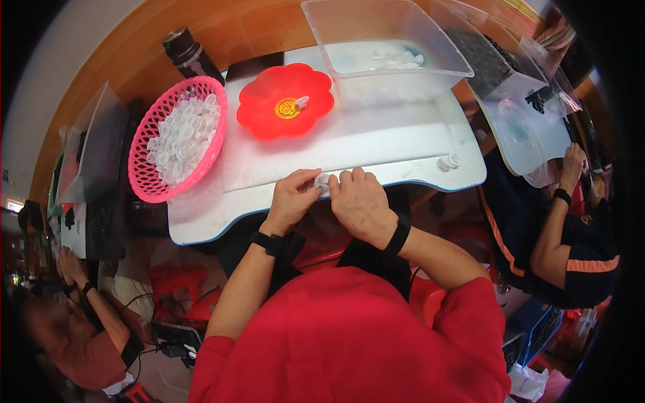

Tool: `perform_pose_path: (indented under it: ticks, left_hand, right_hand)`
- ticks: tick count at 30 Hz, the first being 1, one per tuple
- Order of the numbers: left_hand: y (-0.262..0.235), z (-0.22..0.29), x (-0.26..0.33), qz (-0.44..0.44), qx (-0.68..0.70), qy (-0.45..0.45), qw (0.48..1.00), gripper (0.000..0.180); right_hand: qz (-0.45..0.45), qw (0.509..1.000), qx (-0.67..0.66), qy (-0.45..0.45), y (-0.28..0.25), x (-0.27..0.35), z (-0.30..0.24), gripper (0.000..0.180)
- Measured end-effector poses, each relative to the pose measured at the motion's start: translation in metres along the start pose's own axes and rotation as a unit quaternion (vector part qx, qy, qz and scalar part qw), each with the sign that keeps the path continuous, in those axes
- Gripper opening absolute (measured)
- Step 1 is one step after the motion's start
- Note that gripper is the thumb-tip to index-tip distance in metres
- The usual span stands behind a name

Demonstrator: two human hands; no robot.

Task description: Cleaning and inspecting small white plastic components using a precision tool.

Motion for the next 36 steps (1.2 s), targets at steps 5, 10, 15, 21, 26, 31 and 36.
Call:
perform_pose_path:
  ticks: [5,10,15,21,26,31,36]
  left_hand:
    - [0.000,-0.003,0.000,-0.005,-0.010,-0.004,1.000,0.033]
    - [0.002,0.004,0.002,-0.010,-0.016,0.000,1.000,0.031]
    - [0.002,0.007,0.002,-0.013,-0.039,0.015,0.999,0.029]
    - [0.002,0.011,0.003,-0.001,-0.026,0.027,0.999,0.029]
    - [0.004,0.007,0.000,-0.001,-0.008,0.038,0.999,0.028]
    - [-0.002,0.004,0.002,-0.006,-0.022,0.058,0.998,0.025]
    - [0.011,0.013,0.005,-0.014,-0.026,0.081,0.996,0.022]
  right_hand:
    - [0.030,0.999,-0.017,-0.031,-0.002,0.000,0.003,0.017]
    - [0.033,0.997,-0.053,-0.052,0.000,0.002,0.006,0.018]
    - [0.009,0.996,-0.068,-0.053,0.002,0.002,0.009,0.019]
    - [-0.081,0.986,-0.147,0.022,0.013,0.006,0.014,0.019]
    - [-0.119,0.965,-0.221,0.080,0.027,0.011,0.019,0.015]
    - [-0.145,0.951,-0.263,0.069,0.028,0.006,0.010,0.012]
    - [-0.154,0.950,-0.261,0.080,0.031,0.013,0.005,0.012]
Point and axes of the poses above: each hand's wrist, its own x-axis away from the middle knuckle, its own y-axis out of the palm, z = x × y, the point moved 9 cm from there along -x, towards the middle knuckle, and after that the axes turned 4 degrees about x, right-handed, at the moved point
